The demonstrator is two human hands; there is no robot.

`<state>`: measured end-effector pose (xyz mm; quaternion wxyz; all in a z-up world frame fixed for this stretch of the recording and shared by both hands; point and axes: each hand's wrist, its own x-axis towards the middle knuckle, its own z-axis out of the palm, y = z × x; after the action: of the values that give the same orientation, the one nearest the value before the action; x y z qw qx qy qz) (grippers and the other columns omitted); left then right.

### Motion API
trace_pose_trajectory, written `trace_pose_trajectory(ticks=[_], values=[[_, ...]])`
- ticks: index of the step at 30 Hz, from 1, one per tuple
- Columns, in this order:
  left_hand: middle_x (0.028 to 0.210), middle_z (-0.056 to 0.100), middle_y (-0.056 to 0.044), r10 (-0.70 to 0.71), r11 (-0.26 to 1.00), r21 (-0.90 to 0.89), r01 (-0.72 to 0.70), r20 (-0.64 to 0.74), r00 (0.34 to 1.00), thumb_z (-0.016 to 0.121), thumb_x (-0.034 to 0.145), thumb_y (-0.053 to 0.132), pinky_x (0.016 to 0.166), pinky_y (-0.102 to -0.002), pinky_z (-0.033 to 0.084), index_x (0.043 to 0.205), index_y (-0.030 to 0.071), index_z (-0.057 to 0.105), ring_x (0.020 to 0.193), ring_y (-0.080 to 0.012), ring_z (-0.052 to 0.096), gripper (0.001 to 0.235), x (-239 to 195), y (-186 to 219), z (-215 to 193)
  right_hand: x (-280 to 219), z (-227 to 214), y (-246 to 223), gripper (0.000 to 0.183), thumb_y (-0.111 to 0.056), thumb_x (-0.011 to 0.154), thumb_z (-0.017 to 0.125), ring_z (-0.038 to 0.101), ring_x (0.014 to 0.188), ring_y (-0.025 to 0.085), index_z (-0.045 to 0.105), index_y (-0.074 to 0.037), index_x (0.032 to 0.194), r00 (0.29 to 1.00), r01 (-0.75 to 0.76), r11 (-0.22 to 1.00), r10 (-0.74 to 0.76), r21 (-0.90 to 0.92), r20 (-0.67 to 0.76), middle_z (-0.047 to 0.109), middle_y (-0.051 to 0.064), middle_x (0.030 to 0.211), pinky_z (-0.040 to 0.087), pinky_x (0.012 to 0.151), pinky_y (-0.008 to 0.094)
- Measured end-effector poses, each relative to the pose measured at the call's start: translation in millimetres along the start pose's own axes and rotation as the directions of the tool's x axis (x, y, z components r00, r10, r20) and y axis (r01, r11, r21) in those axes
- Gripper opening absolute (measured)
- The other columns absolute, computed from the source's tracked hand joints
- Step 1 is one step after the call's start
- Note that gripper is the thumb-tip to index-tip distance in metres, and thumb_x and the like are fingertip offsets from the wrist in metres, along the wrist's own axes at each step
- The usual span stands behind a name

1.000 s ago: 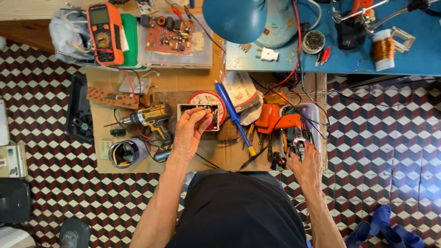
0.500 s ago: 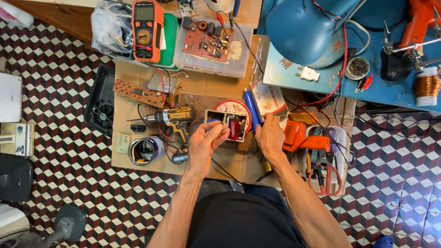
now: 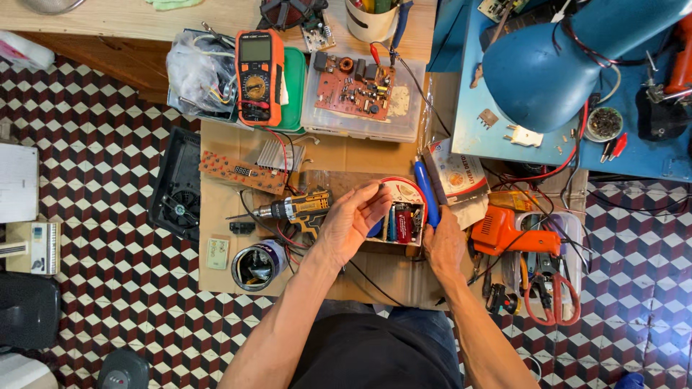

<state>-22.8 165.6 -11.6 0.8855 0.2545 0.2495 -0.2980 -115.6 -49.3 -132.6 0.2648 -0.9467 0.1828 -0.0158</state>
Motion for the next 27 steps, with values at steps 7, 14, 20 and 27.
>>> trace_pose_trajectory(ticks=[7,14,20,27], values=[[0.107,0.074,-0.016,-0.088,0.986,-0.132,0.101,0.099,0.991,0.069,0.096,0.011,0.089,-0.031,0.064,0.11,-0.005,0.065,0.095,-0.0223,0.075,0.022,21.7,5.6,0.3,-25.7,-74.6,-22.3,0.049,-0.018,0.089,0.066,0.066,0.082,0.027,0.06,-0.006,0.136,0.89,-0.435,0.843,0.349,0.317,0.292,0.062,0.011,0.109,0.056,0.072,0.042],[0.105,0.074,-0.011,-0.059,0.991,-0.107,0.075,0.145,0.988,0.074,0.095,0.015,0.086,-0.028,0.063,0.116,0.002,0.072,0.093,-0.0179,0.074,0.024,44.7,-18.9,18.1,-68.3,-180.6,-36.5,0.042,-0.02,0.099,0.059,0.064,0.082,0.011,0.061,-0.003,0.137,0.889,-0.456,0.307,0.183,0.835,0.419,0.069,0.01,0.095,0.053,0.069,0.026],[0.107,0.075,-0.012,-0.049,0.997,-0.046,0.055,0.132,0.99,0.073,0.095,0.022,0.087,-0.031,0.064,0.11,0.003,0.07,0.096,-0.0196,0.075,0.025,48.4,-40.1,47.5,-47.5,-202.7,-63.0,0.061,-0.036,0.092,0.065,0.055,0.062,0.005,0.052,-0.02,0.15,0.918,-0.33,0.809,0.154,0.487,0.366,0.07,-0.001,0.083,0.048,0.056,0.022],[0.108,0.076,-0.01,-0.018,1.0,0.022,0.014,0.199,0.98,0.07,0.099,0.019,0.086,-0.033,0.063,0.112,0.008,0.07,0.096,-0.0187,0.075,0.017,45.1,-48.8,67.4,-34.6,-221.5,-66.9,0.058,-0.038,0.093,0.063,0.05,0.058,0.006,0.056,-0.025,0.149,0.893,-0.361,0.837,0.185,0.41,0.409,0.065,0.0,0.075,0.046,0.053,0.024]])
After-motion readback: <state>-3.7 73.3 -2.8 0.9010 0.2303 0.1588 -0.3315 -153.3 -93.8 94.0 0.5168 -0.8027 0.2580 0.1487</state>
